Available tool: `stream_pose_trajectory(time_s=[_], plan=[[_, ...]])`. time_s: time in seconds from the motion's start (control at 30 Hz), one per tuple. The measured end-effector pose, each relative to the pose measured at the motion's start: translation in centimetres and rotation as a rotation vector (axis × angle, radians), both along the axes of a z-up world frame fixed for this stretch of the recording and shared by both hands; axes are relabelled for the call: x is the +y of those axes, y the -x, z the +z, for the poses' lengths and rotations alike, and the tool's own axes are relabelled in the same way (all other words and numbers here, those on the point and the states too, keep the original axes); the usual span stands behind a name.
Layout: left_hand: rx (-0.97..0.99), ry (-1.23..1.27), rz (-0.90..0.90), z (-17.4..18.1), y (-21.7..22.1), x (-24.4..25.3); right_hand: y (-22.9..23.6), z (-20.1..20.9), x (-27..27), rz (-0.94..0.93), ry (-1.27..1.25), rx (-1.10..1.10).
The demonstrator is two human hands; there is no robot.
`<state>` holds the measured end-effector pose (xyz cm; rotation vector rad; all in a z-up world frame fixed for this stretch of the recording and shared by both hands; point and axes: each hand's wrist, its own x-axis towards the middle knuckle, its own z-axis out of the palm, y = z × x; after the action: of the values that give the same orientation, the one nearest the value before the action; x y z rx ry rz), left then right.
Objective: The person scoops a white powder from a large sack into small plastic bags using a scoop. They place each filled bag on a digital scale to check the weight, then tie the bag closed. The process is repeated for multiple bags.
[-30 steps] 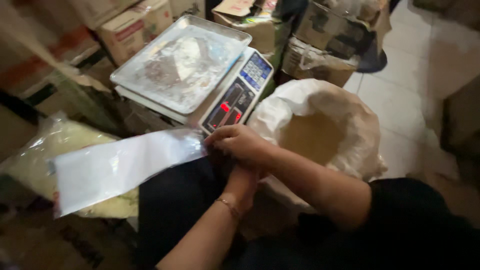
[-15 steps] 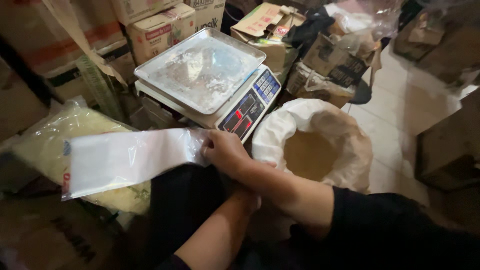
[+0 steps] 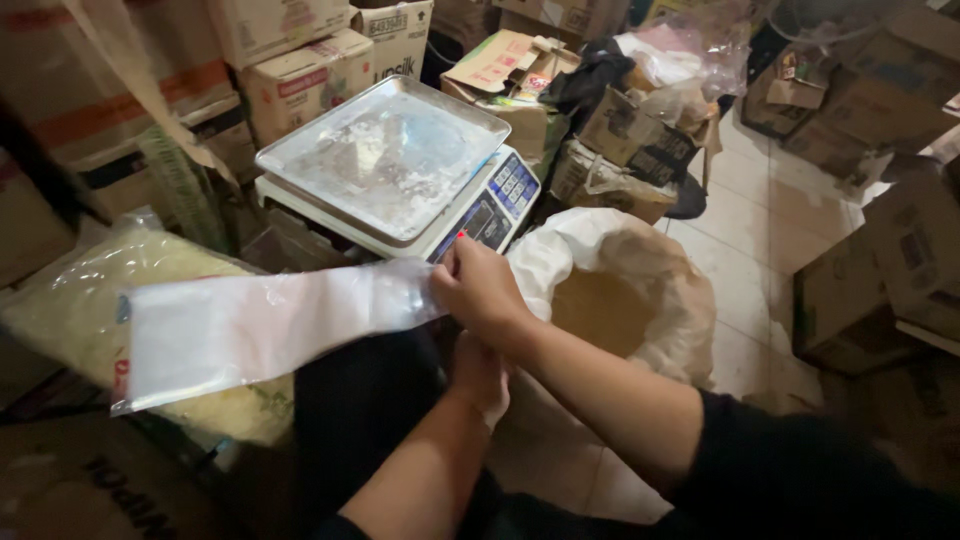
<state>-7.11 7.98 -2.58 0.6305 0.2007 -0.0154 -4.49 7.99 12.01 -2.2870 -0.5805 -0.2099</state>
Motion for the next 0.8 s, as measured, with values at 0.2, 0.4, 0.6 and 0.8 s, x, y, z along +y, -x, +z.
stream_pose_trajectory(time_s=[0.2, 0.4, 0.6, 0.8], plan=[[-0.035, 0.184, -0.017, 4.4, 1.2, 1.0, 1.8, 2.1, -3.2, 0.237, -0.055, -0.267], [-0.184, 0.135, -0.112, -1.3, -0.1, 1.7, 5.3, 2.6, -5.4, 0.287, -0.101, -0.243], [-0.208, 0.111, -0.255, -10.8, -2.3, 2.6, 6.4, 1.6, -5.7, 0.328, -0.147, -0.278], [-0.120, -0.914, -0.065, -10.9, -0.3, 0.5, 7.0, 1.1, -6.5, 0.332, -0.109, -0.232]])
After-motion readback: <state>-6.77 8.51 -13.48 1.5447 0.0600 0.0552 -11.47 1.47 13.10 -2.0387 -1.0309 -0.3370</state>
